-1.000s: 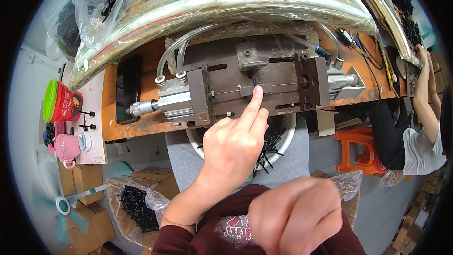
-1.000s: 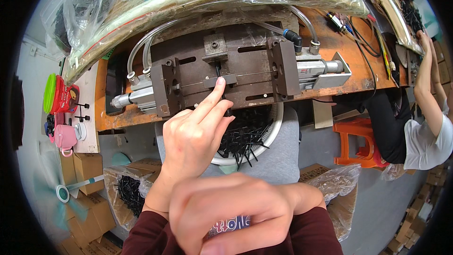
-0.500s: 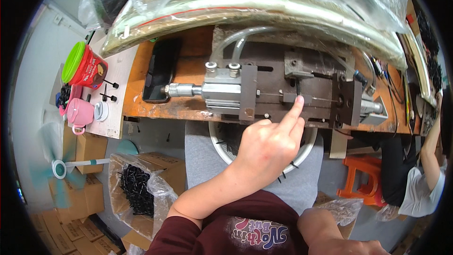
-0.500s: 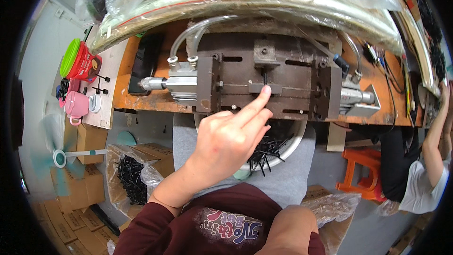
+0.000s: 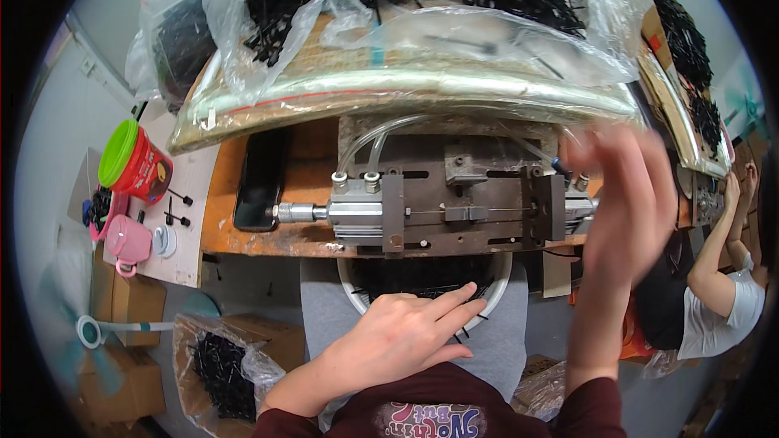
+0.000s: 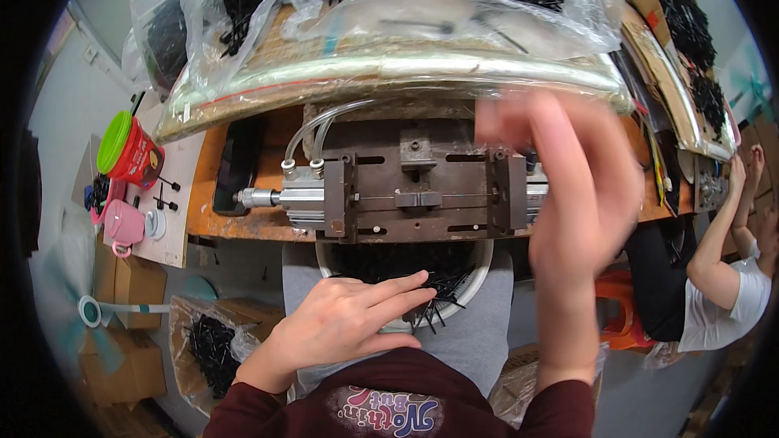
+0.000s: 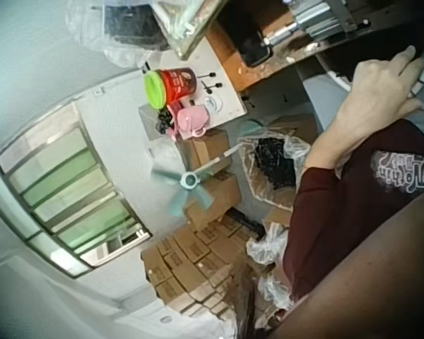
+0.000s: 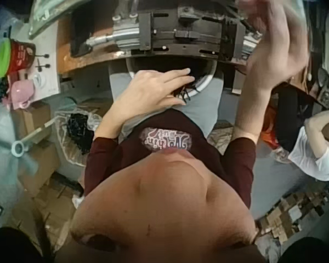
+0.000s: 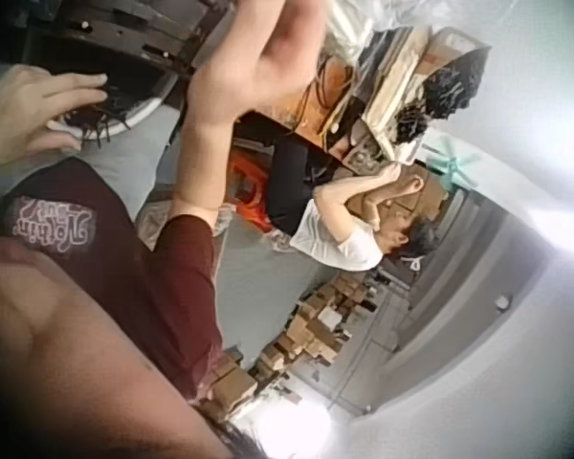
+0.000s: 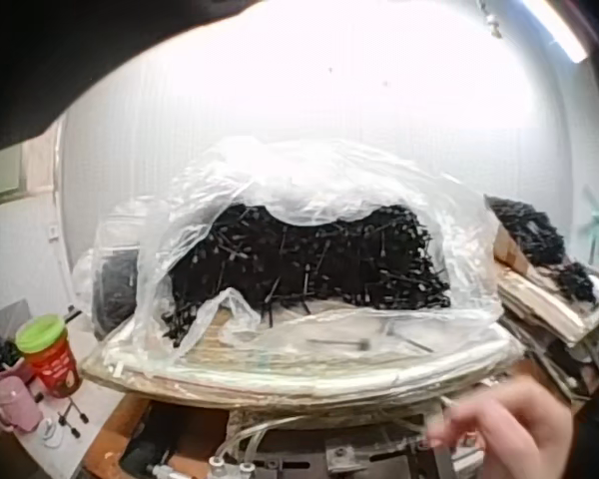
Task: Manually assemble black plastic electronic connectors and wires using a small pneumatic press machine.
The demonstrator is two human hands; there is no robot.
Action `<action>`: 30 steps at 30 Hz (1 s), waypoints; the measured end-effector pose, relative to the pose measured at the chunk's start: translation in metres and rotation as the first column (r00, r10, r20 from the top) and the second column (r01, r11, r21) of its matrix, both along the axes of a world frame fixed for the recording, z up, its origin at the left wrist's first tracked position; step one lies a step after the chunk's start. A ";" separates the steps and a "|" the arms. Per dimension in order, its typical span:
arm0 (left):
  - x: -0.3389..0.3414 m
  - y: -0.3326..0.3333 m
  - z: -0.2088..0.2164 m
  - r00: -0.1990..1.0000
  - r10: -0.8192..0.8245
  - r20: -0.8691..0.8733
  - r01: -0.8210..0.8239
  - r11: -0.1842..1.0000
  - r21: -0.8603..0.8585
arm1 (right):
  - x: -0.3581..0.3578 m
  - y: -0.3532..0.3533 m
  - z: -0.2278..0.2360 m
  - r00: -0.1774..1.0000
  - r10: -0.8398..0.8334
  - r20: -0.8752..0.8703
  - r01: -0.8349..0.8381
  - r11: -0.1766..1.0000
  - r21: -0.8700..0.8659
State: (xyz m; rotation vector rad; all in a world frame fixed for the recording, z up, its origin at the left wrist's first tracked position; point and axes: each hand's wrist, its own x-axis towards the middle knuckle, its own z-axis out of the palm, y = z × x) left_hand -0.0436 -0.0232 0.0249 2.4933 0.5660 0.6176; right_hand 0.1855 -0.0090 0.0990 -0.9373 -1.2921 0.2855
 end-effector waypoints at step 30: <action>-0.020 -0.013 0.001 0.983 0.050 0.178 -0.043 0.998 -0.046 | 0.020 0.138 0.029 0.670 -0.184 0.719 0.163 0.982 0.099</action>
